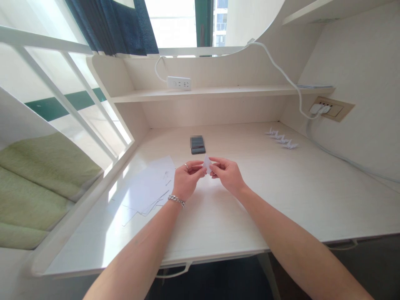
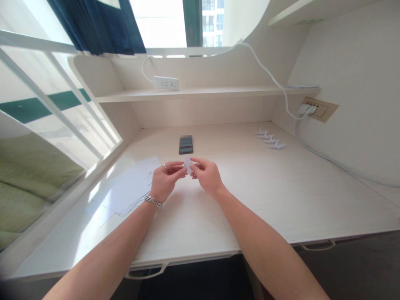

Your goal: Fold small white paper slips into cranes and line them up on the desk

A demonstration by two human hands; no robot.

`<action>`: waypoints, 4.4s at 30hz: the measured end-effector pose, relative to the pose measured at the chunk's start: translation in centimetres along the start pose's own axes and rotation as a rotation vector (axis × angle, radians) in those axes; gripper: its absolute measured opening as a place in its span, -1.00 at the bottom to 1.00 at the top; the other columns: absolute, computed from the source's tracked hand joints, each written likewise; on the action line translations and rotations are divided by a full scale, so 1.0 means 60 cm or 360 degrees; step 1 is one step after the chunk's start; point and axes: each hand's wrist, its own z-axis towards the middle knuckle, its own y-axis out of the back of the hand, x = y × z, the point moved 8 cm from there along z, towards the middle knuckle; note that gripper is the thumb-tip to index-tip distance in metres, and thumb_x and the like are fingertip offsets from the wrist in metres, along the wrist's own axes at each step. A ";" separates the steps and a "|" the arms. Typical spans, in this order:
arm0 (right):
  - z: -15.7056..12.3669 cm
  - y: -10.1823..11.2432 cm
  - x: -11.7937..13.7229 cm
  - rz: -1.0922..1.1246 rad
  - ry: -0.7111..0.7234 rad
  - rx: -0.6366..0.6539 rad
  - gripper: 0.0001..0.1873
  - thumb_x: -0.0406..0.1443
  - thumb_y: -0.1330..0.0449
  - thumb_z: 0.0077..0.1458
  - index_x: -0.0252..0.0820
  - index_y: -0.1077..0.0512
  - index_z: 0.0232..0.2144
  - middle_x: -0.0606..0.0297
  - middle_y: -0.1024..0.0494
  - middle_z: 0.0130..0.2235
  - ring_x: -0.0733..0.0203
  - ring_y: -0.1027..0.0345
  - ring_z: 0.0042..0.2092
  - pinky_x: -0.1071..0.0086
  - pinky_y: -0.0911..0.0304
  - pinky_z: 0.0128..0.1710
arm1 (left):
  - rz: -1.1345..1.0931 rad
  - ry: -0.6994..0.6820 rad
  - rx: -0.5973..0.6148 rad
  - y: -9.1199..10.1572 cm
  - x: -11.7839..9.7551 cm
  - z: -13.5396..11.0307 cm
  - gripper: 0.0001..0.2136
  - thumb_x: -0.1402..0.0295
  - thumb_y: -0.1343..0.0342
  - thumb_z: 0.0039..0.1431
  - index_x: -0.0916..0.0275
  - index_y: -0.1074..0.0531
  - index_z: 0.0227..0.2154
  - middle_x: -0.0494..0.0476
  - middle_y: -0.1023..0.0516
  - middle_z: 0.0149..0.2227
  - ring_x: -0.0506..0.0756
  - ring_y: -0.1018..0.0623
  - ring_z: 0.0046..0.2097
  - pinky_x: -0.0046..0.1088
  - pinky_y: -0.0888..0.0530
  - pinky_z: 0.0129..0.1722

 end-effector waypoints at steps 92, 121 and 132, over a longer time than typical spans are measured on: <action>-0.004 -0.016 -0.011 -0.0127 -0.0193 0.0159 -0.70 -0.08 -0.24 -0.02 -0.20 -0.37 -0.52 0.32 -0.46 -0.52 0.28 -0.34 -0.47 0.38 -0.29 -0.46 | -0.0011 0.0181 0.0058 -0.014 0.005 -0.002 -0.61 0.28 -0.38 -0.16 0.33 -0.45 -0.25 0.11 -0.59 -0.50 0.02 -0.53 -0.49 -0.43 -0.45 -0.41; -0.036 -0.054 -0.008 0.0570 -0.0603 0.0766 -0.69 -0.14 -0.38 -0.09 -0.22 -0.40 -0.49 0.33 -0.38 -0.47 0.30 -0.27 -0.42 0.35 -0.15 -0.36 | -0.0663 0.0303 0.0393 -0.028 0.000 -0.009 -0.79 0.26 -0.30 0.03 0.27 -0.49 -0.32 0.08 -0.56 -0.40 0.01 -0.54 -0.36 -0.40 -0.49 -0.29; -0.020 -0.031 -0.015 0.0167 -0.0433 0.0607 -0.71 -0.09 -0.30 -0.03 -0.20 -0.41 -0.45 0.33 -0.43 -0.41 0.30 -0.30 -0.37 0.35 -0.23 -0.34 | -0.0176 0.0260 0.0245 -0.017 -0.003 -0.009 -0.72 0.41 -0.30 -0.08 0.29 -0.43 -0.26 0.06 -0.57 -0.46 0.01 -0.55 -0.43 -0.45 -0.48 -0.36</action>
